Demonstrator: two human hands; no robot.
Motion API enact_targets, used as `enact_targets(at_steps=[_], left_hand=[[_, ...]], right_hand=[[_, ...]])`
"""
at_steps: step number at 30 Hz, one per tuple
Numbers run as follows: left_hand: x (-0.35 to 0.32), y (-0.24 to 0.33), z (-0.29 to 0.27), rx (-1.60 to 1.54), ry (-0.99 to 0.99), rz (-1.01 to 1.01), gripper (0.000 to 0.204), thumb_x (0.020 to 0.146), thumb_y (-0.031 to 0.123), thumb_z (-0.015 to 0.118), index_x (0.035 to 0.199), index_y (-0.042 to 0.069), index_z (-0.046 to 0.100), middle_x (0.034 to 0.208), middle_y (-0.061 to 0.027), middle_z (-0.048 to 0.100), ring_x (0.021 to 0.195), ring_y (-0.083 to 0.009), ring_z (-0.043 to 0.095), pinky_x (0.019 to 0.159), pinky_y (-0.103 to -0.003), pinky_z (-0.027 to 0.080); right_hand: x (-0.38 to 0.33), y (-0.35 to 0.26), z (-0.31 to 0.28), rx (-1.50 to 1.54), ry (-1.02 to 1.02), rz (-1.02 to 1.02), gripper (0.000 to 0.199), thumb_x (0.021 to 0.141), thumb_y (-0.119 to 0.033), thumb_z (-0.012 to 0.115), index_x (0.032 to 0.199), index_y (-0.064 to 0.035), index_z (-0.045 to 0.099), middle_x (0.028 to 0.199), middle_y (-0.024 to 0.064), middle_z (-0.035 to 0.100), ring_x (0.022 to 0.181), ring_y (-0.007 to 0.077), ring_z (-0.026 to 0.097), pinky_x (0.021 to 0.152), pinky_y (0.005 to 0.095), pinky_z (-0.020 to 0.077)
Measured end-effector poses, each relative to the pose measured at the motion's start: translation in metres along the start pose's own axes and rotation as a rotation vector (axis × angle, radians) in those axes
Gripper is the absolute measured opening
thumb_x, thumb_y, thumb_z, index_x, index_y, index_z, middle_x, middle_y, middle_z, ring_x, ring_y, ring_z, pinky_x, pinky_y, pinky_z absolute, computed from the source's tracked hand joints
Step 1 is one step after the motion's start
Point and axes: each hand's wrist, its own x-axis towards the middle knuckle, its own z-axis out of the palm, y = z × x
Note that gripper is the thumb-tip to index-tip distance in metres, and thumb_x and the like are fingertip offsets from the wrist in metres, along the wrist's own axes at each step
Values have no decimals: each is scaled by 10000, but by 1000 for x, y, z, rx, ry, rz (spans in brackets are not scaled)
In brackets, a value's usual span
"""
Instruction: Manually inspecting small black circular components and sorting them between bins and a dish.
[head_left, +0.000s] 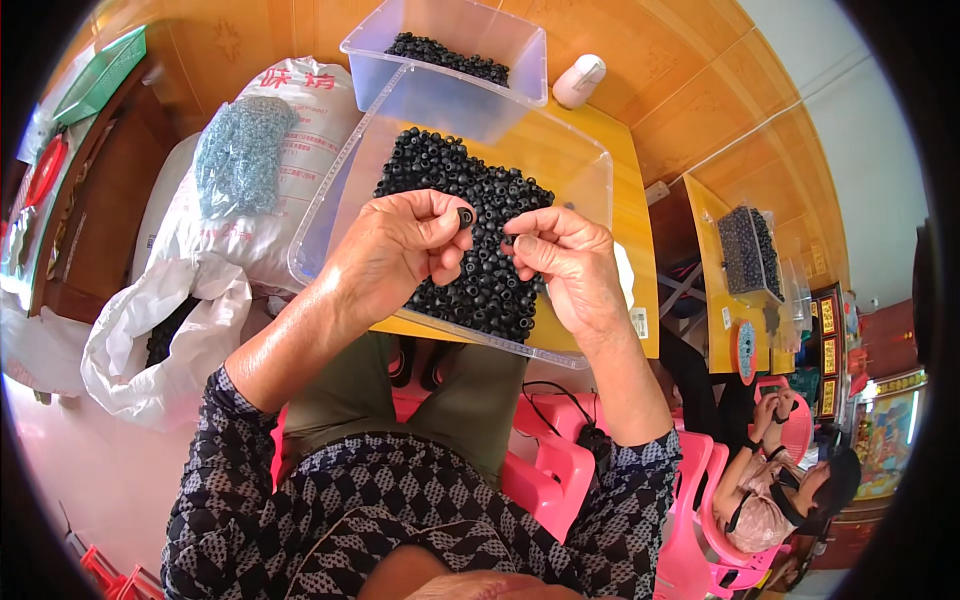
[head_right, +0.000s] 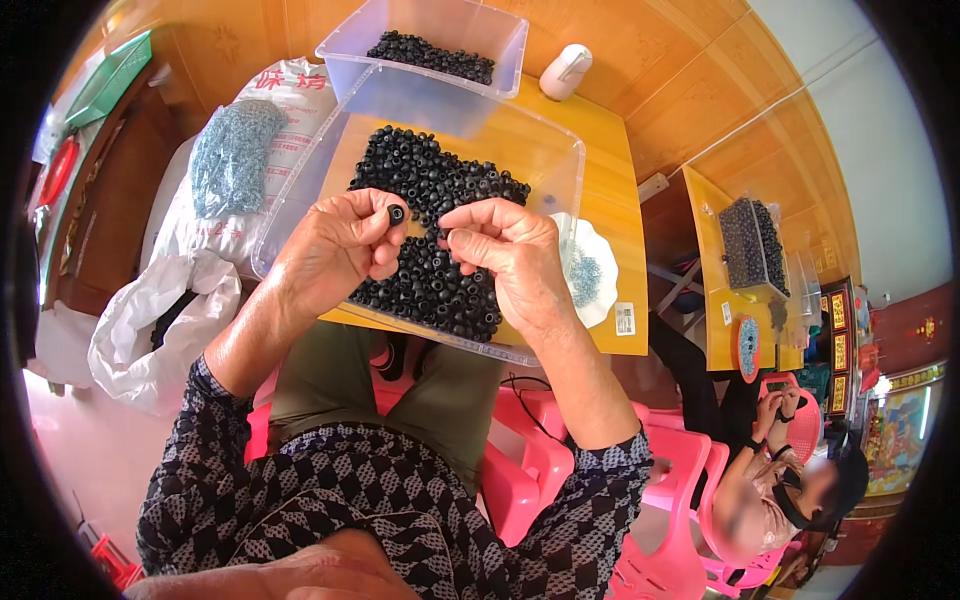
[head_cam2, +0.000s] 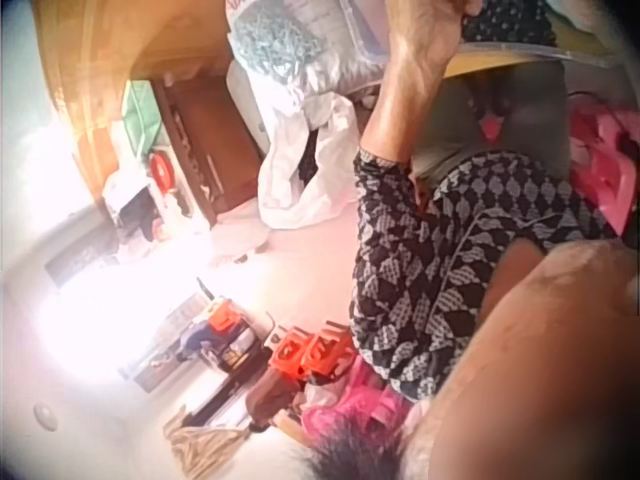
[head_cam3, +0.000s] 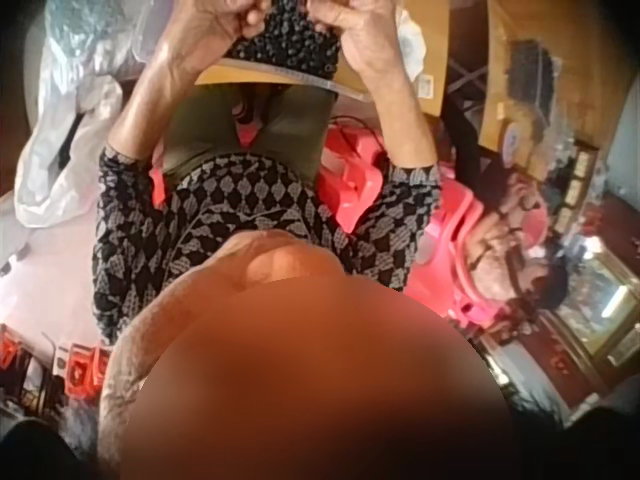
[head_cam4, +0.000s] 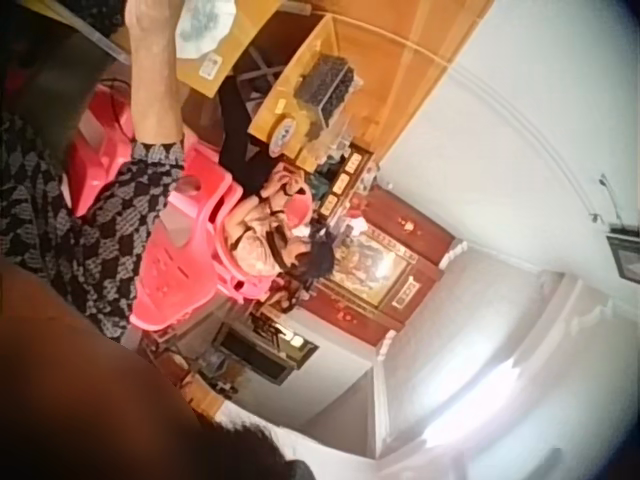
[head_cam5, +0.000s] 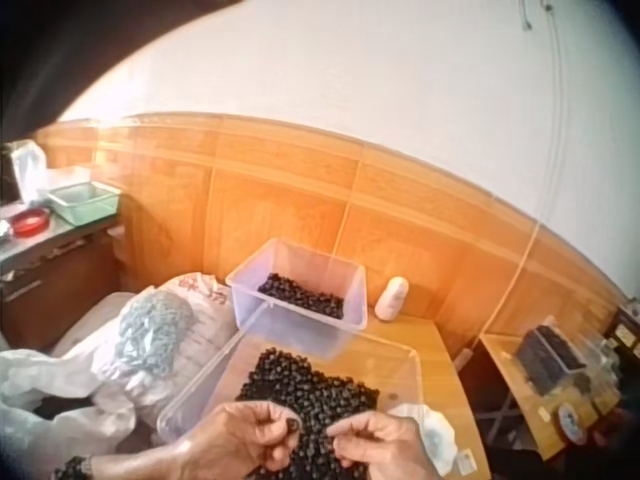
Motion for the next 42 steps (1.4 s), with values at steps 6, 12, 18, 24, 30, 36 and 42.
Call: enact_targets(at_steps=[6,12,18,24,30,36,42], left_hand=[[-1,-2,-2,-46,-5,-4,95,864,110,550,885,17,544,748,-60,564,580,-111,514,528,-237,401],[-1,-3,-3,-56,-37,-16,89,860,91,551,893,9,543,744,-74,570,584,-119,523,530,-245,414],[-3,0,0,-29,-12,-6,86,861,72,542,898,-5,546,746,-84,572,587,-125,528,524,-247,422],[-3,-1,1,1,-18,6,88,857,58,541,900,-18,548,734,-88,571,581,-127,527,519,-246,421],[-3,-2,1,39,-39,30,115,846,67,548,912,-27,547,730,-91,585,571,-133,539,513,-253,410],[-5,-1,2,92,-3,38,115,838,57,554,916,-29,554,730,-93,590,579,-136,548,505,-254,416],[-5,-1,3,126,11,43,112,839,52,552,919,-28,555,727,-89,588,591,-133,549,505,-248,421]], right_hand=[[-1,2,4,92,-55,-6,114,765,-3,632,876,8,607,765,78,621,668,118,571,569,213,437],[-3,1,16,46,12,-155,148,731,29,658,869,8,609,773,72,622,655,107,564,564,201,439],[-2,-3,26,27,23,-217,171,711,65,666,865,15,610,806,57,620,689,93,572,616,192,471],[-2,-1,25,-3,29,-252,170,713,66,666,866,19,609,813,56,617,699,90,573,623,187,473],[-4,-4,28,8,66,-224,174,708,57,674,865,13,614,774,41,614,671,86,570,606,183,461],[-3,-2,30,-33,85,-181,140,723,22,675,850,16,616,747,45,614,618,85,544,566,186,439],[-3,0,31,-25,96,-176,138,720,13,681,842,18,618,738,47,612,606,86,529,555,186,429]])
